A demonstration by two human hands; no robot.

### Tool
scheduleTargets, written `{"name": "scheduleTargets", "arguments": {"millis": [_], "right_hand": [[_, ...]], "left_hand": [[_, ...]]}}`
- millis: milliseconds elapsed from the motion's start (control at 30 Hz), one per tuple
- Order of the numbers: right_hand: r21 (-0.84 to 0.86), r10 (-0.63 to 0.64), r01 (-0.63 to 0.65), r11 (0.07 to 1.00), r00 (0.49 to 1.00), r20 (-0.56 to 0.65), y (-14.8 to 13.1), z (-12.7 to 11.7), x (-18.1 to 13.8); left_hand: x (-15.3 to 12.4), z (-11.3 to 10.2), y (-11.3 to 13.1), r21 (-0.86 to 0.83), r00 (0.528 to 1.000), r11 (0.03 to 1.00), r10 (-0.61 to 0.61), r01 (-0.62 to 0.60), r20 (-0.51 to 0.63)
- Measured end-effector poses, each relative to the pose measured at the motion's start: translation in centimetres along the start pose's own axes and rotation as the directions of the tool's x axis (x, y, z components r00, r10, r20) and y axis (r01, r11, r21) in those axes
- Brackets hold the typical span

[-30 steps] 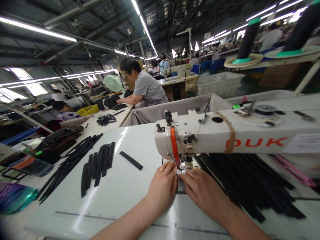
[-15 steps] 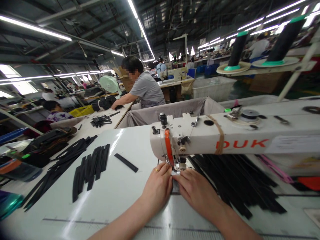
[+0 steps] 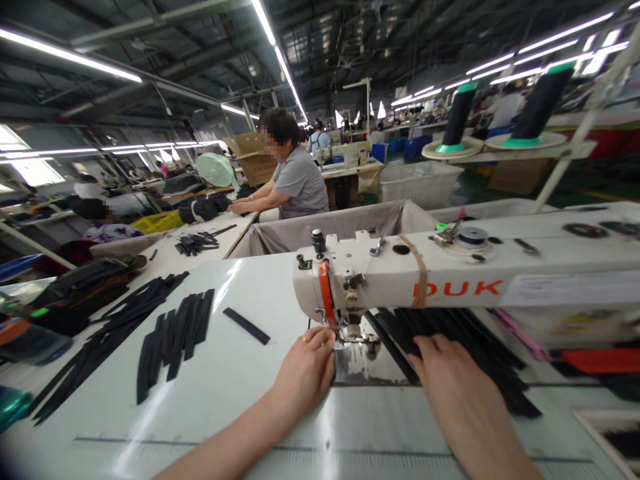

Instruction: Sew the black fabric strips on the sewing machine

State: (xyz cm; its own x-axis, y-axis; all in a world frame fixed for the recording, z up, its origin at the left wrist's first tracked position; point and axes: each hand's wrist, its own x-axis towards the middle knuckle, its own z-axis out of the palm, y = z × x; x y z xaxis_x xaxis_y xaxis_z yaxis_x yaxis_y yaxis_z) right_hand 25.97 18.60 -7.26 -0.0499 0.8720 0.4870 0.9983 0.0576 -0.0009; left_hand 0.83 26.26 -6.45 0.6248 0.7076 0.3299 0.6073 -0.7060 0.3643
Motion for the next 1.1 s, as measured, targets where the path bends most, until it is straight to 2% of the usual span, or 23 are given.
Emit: {"name": "scheduleTargets", "arguments": {"millis": [133, 200, 267, 333, 433, 500, 567, 600, 633, 667, 700, 733, 767, 800, 833, 867, 900, 967, 1033, 1067, 1100], "right_hand": [[0.100, 0.045, -0.044, 0.994, 0.999, -0.005, 1.2, 0.7, -0.1], [0.149, 0.066, -0.065, 0.987, 0.998, -0.004, 1.1, 0.4, 0.2], [0.220, 0.076, -0.075, 0.973, 0.997, 0.002, 0.7, -0.3, 0.3], [0.333, 0.070, -0.073, 0.940, 0.997, 0.022, 0.0, -1.2, 0.0], [0.561, 0.031, -0.094, 0.822, 0.992, 0.121, -1.9, -2.3, -0.8], [0.682, -0.020, -0.131, 0.720, 0.978, 0.209, -3.8, -2.8, -1.1], [0.745, -0.079, -0.167, 0.645, 0.956, 0.283, -5.8, -3.1, -0.9], [0.760, -0.103, -0.181, 0.624, 0.945, 0.310, -6.7, -3.1, -0.7], [0.770, -0.124, -0.185, 0.610, 0.938, 0.323, -7.5, -3.0, -0.4], [0.780, -0.146, -0.173, 0.602, 0.936, 0.320, -8.1, -2.9, 0.0], [0.789, -0.177, -0.137, 0.598, 0.938, 0.297, -8.4, -2.8, 0.3], [0.796, -0.224, -0.073, 0.601, 0.941, 0.255, -8.6, -2.6, 0.7], [0.791, -0.280, 0.013, 0.611, 0.939, 0.200, -8.5, -2.3, 1.0], [0.765, -0.340, 0.121, 0.632, 0.931, 0.134, -8.3, -2.0, 1.3], [0.713, -0.407, 0.242, 0.658, 0.911, 0.066, -7.9, -1.6, 1.6], [0.635, -0.470, 0.363, 0.682, 0.882, 0.002, -7.6, -1.3, 1.8], [0.538, -0.528, 0.471, 0.699, 0.847, -0.057, -7.3, -0.9, 1.9], [0.356, -0.611, 0.612, 0.706, 0.781, -0.131, -7.1, -0.2, 2.1], [0.259, -0.631, 0.647, 0.717, 0.761, -0.152, -7.3, 0.3, 2.2], [0.237, -0.618, 0.635, 0.736, 0.772, -0.150, -7.6, 0.6, 2.2], [0.223, -0.600, 0.616, 0.755, 0.787, -0.142, -7.8, 0.8, 2.2]], "left_hand": [[2.4, -0.4, -1.9, -0.006, 0.998, 0.999, -0.037, 0.037, -0.047], [3.4, -0.4, -2.9, -0.006, 1.000, 1.000, 0.016, -0.016, -0.017], [3.5, -0.8, -3.9, -0.009, 0.996, 0.997, 0.077, -0.077, 0.040], [2.5, -1.8, -5.2, 0.006, 0.995, 0.998, 0.066, -0.067, 0.072], [0.0, -4.5, -7.3, 0.074, 0.993, 0.993, -0.099, 0.094, 0.070], [-1.5, -6.0, -7.8, 0.127, 0.971, 0.963, -0.233, 0.237, -0.044], [-2.2, -6.3, -6.6, 0.035, 0.939, 0.947, -0.310, 0.318, -0.150], [-2.3, -6.0, -5.5, -0.100, 0.929, 0.939, -0.340, 0.328, -0.144], [-2.3, -5.4, -4.1, -0.289, 0.928, 0.898, -0.365, 0.330, -0.075], [-2.1, -4.6, -2.7, -0.507, 0.918, 0.777, -0.388, 0.373, 0.080], [-1.8, -3.6, -1.4, -0.682, 0.897, 0.597, -0.383, 0.424, 0.222], [-1.5, -2.7, -0.4, -0.774, 0.873, 0.430, -0.367, 0.465, 0.321], [-1.2, -1.9, 0.3, -0.816, 0.851, 0.304, -0.369, 0.491, 0.374], [-0.8, -1.2, 0.7, -0.830, 0.832, 0.229, -0.378, 0.509, 0.406], [-0.5, -0.8, 0.7, -0.823, 0.816, 0.209, -0.394, 0.528, 0.423], [-0.3, -0.5, 0.6, -0.804, 0.803, 0.234, -0.417, 0.547, 0.426], [-0.1, -0.3, 0.2, -0.774, 0.801, 0.300, -0.442, 0.557, 0.405], [0.1, -0.3, -0.4, -0.665, 0.834, 0.539, -0.493, 0.517, 0.249], [0.0, -0.3, -0.8, -0.437, 0.889, 0.800, -0.458, 0.411, -0.003], [-0.2, -0.4, -0.8, -0.312, 0.915, 0.884, -0.392, 0.348, -0.092], [-0.3, -0.3, -0.7, -0.215, 0.940, 0.934, -0.317, 0.286, -0.128]]}}
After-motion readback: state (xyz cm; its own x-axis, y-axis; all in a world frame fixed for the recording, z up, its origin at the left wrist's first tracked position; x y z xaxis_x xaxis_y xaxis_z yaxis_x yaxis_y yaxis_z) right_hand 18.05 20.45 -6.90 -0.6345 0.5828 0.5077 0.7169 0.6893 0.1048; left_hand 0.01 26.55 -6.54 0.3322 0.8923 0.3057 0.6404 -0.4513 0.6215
